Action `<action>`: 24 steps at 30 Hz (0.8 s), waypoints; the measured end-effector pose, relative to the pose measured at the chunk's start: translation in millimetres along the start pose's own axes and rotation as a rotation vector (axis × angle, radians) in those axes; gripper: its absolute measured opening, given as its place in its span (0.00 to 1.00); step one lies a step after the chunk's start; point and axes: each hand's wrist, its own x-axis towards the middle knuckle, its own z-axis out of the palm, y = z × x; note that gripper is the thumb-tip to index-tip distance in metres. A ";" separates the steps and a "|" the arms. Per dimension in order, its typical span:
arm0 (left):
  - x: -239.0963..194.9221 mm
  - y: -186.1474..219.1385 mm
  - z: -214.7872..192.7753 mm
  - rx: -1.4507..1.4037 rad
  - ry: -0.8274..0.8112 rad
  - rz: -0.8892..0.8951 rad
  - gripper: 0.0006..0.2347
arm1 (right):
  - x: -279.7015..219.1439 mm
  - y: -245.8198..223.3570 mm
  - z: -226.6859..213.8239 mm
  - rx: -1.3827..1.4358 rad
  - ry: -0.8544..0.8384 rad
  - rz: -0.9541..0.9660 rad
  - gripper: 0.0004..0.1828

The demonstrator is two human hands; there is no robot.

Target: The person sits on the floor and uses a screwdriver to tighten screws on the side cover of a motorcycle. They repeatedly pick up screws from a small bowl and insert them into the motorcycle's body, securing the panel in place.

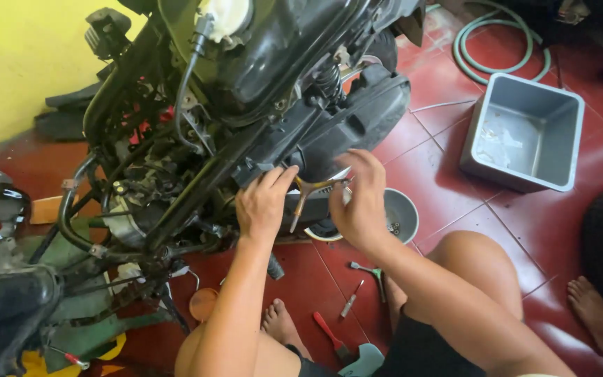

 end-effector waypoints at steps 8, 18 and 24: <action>4.1 3.8 -9.7 -0.038 0.035 -0.030 0.07 | -14.1 -0.8 15.8 -0.157 -0.364 -0.300 0.17; 5.1 0.8 -7.7 -0.086 -0.039 -0.064 0.10 | -16.4 -21.1 37.3 -0.085 -0.355 0.182 0.12; 13.5 5.5 -18.4 -0.039 -0.085 -0.080 0.13 | -0.5 -22.3 30.5 0.613 -0.384 0.822 0.15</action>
